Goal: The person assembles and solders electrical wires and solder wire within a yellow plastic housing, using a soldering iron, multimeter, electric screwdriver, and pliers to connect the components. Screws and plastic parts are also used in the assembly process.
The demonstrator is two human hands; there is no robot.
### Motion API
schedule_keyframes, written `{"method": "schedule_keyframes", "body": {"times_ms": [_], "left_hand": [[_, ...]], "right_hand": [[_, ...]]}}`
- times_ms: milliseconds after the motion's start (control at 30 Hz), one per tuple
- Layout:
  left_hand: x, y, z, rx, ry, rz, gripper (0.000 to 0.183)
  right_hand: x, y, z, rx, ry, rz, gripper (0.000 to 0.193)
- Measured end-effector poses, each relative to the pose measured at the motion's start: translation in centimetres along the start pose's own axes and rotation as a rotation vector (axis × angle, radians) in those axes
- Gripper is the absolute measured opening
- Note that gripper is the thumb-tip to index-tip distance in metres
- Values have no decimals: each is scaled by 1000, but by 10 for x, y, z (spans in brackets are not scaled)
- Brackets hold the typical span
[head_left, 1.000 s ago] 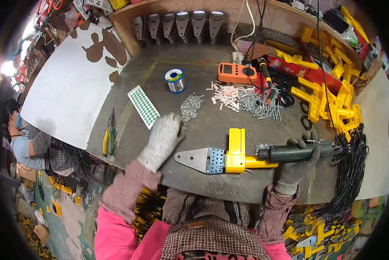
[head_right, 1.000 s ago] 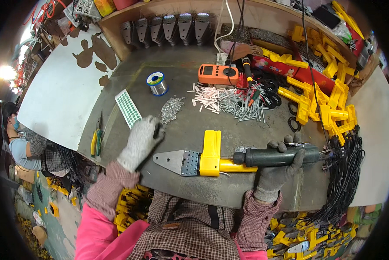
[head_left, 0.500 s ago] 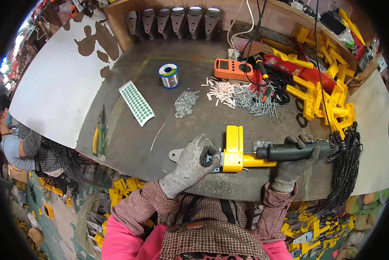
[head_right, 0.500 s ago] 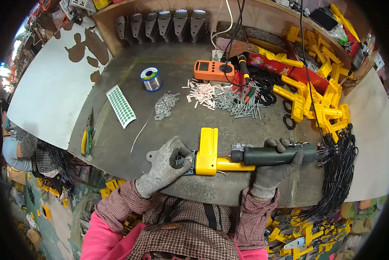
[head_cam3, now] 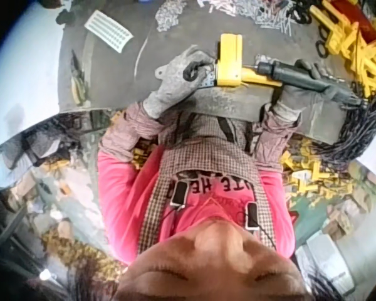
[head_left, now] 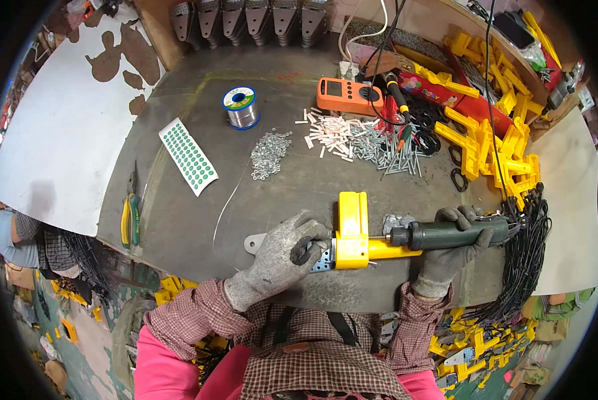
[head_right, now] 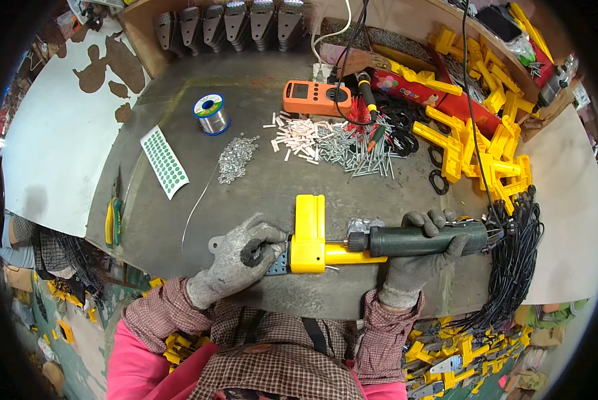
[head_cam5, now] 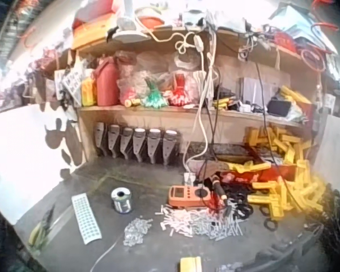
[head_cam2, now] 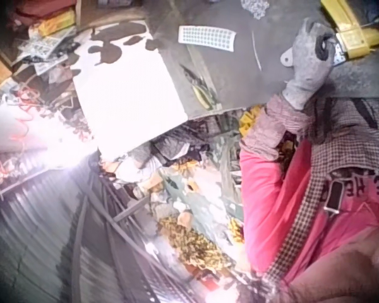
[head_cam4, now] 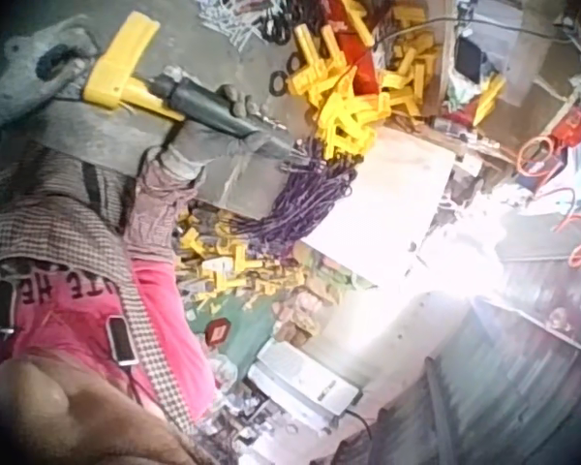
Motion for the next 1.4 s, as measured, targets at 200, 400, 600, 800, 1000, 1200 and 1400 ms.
{"method": "schedule_keyframes", "body": {"times_ms": [200,400,600,800,1000,1200,1400], "left_hand": [[-3,-2,0,13,5,-25,22],[1,1,-1,4,48,63,23],[-5,-3,5,184,22,140,20],[-125,-35,76,-982,2,24,17],[-164,-68,72,-1260,-255,167,19],[-191,-77,65,-1111,-344,350,29],[-166,-76,80,-1099,-351,225,27]], "right_hand": [[0,0,-1,13,9,-11,36],[-2,-1,1,15,-11,-6,37],[1,3,1,92,27,-93,41],[8,-25,23,134,-42,22,43],[16,-22,-8,42,-34,140,45],[32,-17,-8,179,-103,180,46],[26,-19,-9,259,58,244,43]]}}
Point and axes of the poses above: each hand's wrist, its own x-axis away from the middle knuckle, its own z-axis out of the back of the hand, y = z × x, the point moved 3 cm from there along -x, towards the middle knuckle, and after that the axes turned 14 degrees about x, right-handed, at the moved point
